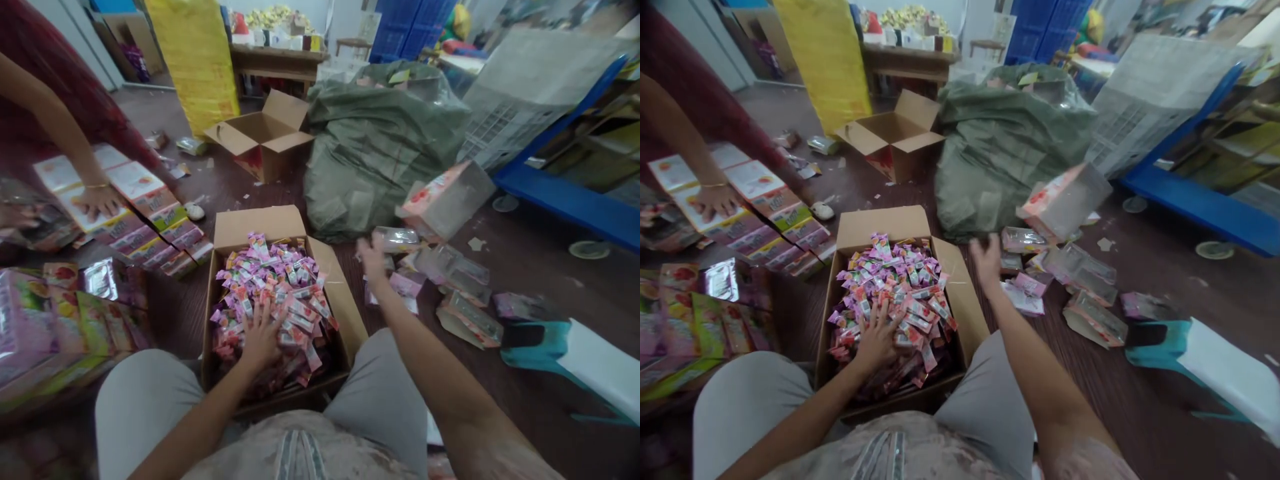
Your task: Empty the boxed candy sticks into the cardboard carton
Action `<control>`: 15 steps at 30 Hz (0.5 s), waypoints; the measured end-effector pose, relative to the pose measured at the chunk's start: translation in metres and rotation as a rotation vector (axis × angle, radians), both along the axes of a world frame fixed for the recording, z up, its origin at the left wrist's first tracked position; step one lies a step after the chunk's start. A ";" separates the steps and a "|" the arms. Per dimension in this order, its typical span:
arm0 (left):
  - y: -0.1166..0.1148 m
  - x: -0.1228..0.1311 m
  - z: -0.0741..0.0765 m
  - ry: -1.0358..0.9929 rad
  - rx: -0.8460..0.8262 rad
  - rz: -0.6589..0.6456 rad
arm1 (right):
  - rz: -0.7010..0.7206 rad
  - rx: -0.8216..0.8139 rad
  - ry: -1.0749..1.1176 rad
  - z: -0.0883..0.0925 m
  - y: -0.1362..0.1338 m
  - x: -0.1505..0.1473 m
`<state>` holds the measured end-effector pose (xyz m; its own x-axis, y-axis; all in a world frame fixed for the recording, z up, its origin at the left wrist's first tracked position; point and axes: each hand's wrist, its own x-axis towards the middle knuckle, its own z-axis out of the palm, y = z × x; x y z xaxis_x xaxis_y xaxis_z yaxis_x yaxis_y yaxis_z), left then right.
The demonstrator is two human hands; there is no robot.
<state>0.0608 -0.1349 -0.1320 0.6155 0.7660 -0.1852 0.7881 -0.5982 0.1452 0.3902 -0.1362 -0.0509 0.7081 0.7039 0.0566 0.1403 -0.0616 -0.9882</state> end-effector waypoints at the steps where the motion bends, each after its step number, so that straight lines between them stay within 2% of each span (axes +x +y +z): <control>1: 0.010 0.000 0.000 0.045 -0.017 0.019 | 0.089 -0.053 -0.024 -0.014 0.011 -0.023; 3: 0.024 -0.003 0.003 0.100 -0.063 0.022 | 0.303 -0.224 -0.093 -0.044 0.023 -0.076; 4: 0.025 -0.006 0.004 0.122 -0.092 0.019 | 0.463 -0.390 -0.211 -0.060 0.022 -0.101; 5: 0.022 -0.010 0.004 0.146 -0.122 0.017 | 0.585 -0.522 -0.323 -0.074 0.015 -0.123; 7: 0.006 -0.019 0.000 0.212 -0.183 0.005 | 0.695 -0.668 -0.490 -0.102 -0.008 -0.153; 11: -0.024 -0.023 -0.017 0.341 -0.252 -0.018 | 0.562 -0.640 -0.498 -0.145 -0.053 -0.166; 13: -0.026 -0.017 -0.024 0.347 -0.273 -0.017 | 0.511 -0.666 -0.442 -0.156 -0.057 -0.163; 15: -0.022 -0.013 -0.027 0.346 -0.289 -0.016 | 0.508 -0.712 -0.398 -0.156 -0.051 -0.162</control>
